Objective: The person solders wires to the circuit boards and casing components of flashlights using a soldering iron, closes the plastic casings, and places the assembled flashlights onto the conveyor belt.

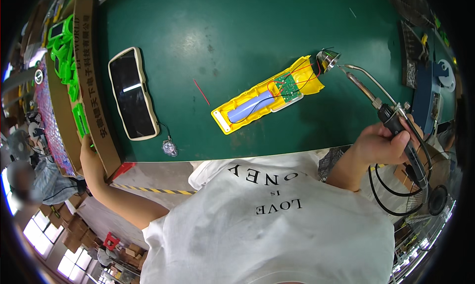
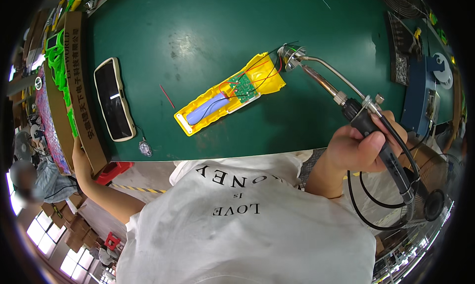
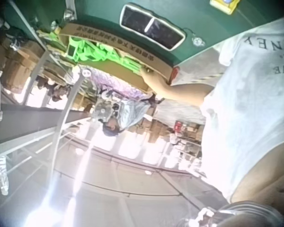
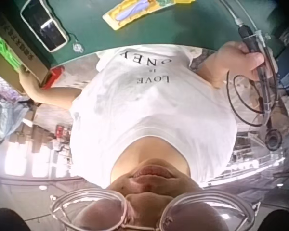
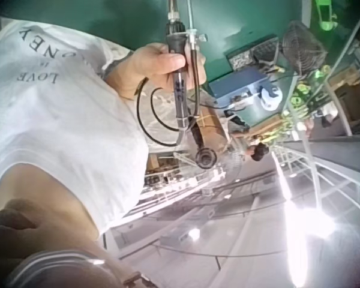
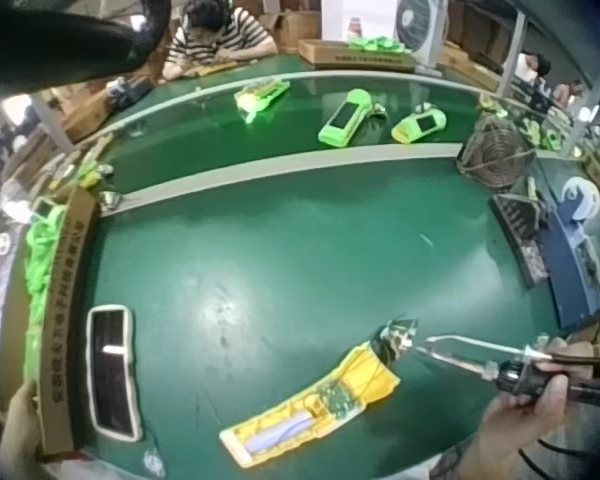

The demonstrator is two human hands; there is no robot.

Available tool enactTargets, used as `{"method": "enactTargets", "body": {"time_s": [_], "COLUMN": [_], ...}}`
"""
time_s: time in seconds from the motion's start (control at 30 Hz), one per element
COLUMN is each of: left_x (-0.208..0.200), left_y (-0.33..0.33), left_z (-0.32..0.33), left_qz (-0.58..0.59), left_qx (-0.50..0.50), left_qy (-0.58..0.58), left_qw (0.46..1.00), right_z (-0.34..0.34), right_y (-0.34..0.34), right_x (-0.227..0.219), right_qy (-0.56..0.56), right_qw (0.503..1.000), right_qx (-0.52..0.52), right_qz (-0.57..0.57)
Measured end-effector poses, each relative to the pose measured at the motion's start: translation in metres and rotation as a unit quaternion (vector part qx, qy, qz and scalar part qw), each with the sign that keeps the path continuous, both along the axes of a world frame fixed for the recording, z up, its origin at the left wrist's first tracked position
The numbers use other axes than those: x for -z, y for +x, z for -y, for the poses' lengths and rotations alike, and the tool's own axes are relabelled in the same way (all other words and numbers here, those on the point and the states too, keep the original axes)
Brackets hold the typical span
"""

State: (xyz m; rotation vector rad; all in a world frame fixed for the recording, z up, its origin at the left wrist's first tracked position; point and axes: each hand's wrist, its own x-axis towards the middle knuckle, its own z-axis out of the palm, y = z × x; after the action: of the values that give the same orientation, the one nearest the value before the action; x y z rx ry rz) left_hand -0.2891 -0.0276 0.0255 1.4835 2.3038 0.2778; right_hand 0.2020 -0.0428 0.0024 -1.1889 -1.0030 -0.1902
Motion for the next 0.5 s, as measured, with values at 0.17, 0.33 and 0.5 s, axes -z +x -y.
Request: {"method": "enactTargets", "body": {"time_s": [0.17, 0.33, 0.5], "left_x": [-0.029, -0.054, -0.015], "left_y": [0.012, 0.084, 0.205], "left_z": [0.006, 0.004, -0.033], "left_qz": [-0.193, -0.184, 0.065], "left_qx": [0.060, 0.116, 0.301], "left_qy": [0.103, 0.261, 0.156], "left_qw": [0.974, 0.941, 0.939], "right_z": [0.002, 0.003, 0.007], "right_y": [0.005, 0.000, -0.002], "right_x": [-0.002, -0.008, -0.010], "right_qy": [0.026, 0.033, 0.027], "right_qw": [0.999, 0.998, 0.994], "right_qx": [-0.044, -0.029, 0.041], "right_qz": [0.005, -0.045, -0.094]}}
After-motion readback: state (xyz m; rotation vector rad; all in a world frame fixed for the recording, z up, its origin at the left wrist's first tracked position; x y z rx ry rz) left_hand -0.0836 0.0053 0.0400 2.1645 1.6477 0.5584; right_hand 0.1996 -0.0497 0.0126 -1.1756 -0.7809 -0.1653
